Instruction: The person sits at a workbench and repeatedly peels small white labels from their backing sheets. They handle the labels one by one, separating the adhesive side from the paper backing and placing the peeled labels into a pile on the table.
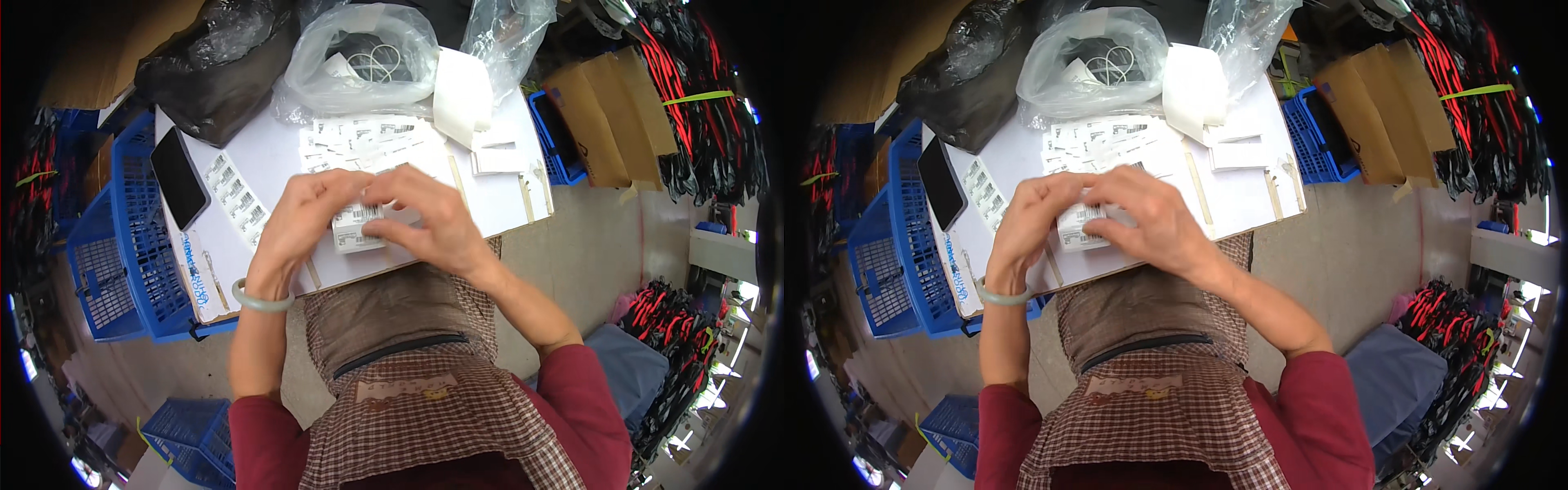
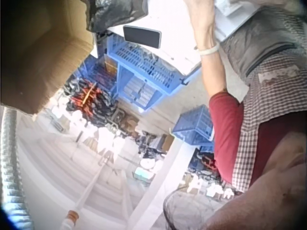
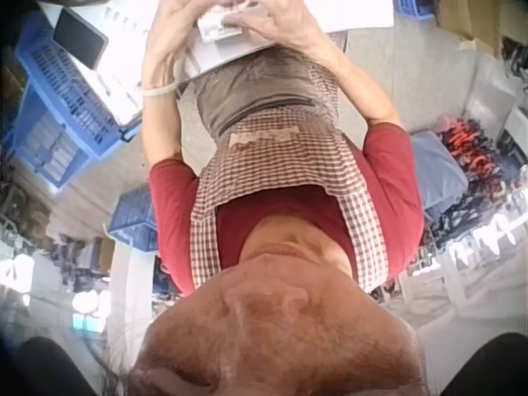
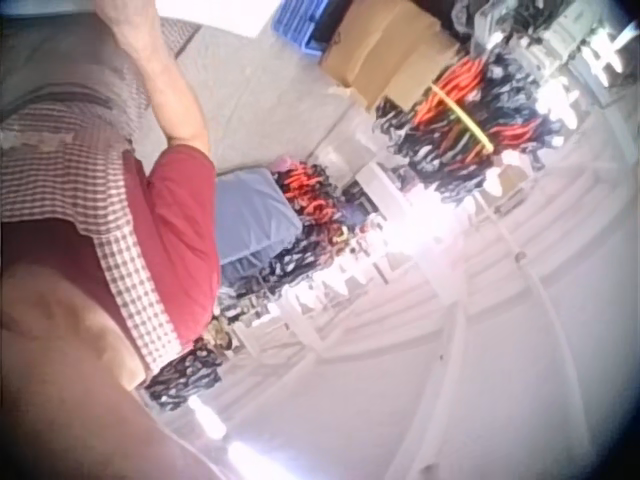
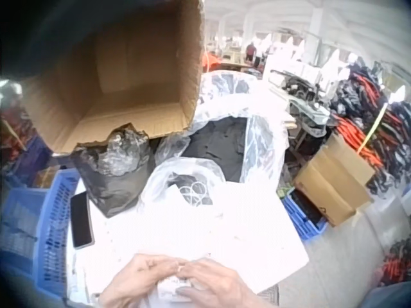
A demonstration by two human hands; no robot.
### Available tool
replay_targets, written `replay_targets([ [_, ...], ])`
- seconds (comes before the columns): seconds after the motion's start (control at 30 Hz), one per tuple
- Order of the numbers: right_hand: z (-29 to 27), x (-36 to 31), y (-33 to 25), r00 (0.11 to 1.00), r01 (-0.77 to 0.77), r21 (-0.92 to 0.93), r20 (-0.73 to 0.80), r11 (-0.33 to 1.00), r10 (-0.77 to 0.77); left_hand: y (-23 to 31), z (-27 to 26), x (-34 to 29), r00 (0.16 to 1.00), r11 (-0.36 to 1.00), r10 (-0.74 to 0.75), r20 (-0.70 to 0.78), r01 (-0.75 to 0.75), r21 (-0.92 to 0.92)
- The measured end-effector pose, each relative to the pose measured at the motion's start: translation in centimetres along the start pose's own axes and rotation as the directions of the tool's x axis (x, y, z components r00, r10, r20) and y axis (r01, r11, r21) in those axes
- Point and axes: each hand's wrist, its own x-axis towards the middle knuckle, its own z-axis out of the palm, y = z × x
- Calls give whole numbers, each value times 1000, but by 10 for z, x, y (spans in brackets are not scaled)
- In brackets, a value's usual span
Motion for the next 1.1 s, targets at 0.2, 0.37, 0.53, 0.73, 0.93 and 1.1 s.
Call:
replay_targets([
  [0.2,8,-11,-7,972,-236,307,64,922,228,-7,10,-38,995,986,99,-24,-101,-133],
  [0.37,7,-19,-1,971,-237,397,65,887,230,-17,13,-46,994,996,63,-95,-69,-63],
  [0.53,-18,-14,4,941,-212,486,-134,848,312,-30,-4,-64,960,963,-6,-281,82,257],
  [0.73,-21,-10,6,776,-630,310,278,712,566,-52,-12,-55,972,925,9,-235,81,372],
  [0.93,-10,-6,16,766,-611,105,329,784,553,-44,0,-18,979,820,-77,-187,168,547],
  [1.1,-6,-3,17,761,-607,26,305,794,572,-47,-3,-12,984,793,-71,-162,154,590],
])
